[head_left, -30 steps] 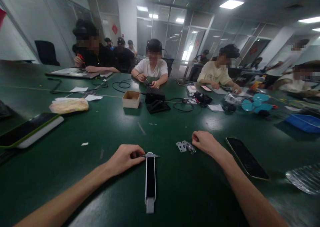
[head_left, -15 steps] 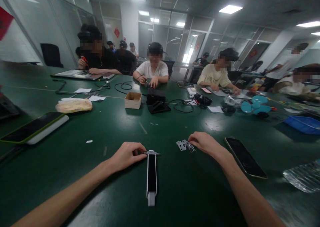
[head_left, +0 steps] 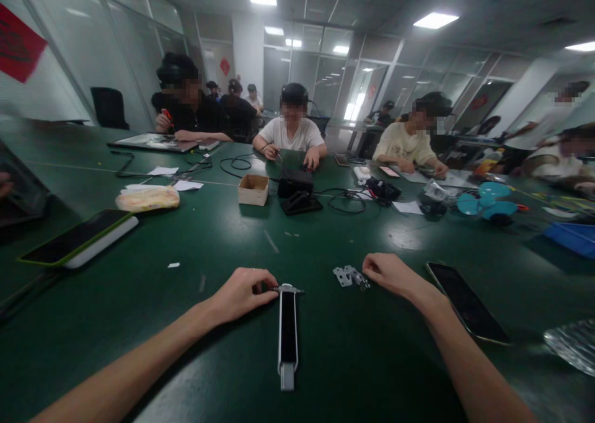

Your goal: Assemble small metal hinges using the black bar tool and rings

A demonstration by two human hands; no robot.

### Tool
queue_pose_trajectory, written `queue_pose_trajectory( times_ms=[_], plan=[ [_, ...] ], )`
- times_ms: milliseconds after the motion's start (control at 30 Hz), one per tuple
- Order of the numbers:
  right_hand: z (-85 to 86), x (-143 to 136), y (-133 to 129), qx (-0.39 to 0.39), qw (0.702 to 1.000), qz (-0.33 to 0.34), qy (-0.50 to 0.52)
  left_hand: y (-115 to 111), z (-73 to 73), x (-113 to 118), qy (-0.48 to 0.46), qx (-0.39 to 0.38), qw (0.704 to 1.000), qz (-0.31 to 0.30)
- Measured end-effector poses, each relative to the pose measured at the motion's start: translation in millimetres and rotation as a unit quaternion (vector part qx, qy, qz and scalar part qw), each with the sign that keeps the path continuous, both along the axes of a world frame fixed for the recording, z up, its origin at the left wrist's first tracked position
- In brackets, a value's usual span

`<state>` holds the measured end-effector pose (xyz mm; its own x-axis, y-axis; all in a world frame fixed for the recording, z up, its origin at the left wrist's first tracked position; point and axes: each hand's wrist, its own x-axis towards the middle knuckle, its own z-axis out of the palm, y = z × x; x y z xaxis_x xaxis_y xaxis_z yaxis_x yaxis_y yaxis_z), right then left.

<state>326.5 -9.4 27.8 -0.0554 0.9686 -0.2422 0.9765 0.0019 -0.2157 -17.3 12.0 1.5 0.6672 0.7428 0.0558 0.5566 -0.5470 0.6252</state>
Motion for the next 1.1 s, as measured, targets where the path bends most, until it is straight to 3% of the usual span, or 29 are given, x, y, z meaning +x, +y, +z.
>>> queue_pose_trajectory(
  times_ms=[467,633,800,1100],
  plan=[
    [10.1,0.1,-3.6,-0.007,1.000,-0.006,0.017,1.4,-3.1,-2.7,-0.003,0.004,1.000,-0.007],
    [-0.9,1.9,1.5,-0.026,0.998,-0.051,0.033,0.0,0.0,-1.4,-0.005,-0.001,1.000,-0.009],
    [-11.5,6.0,5.8,-0.031,0.998,-0.050,0.037,-0.5,-0.4,-0.9,-0.003,0.003,1.000,-0.004],
    [-4.1,6.2,2.2,-0.008,0.999,-0.033,0.023,1.3,-0.6,-3.5,0.004,0.004,1.000,-0.015]
  ],
)
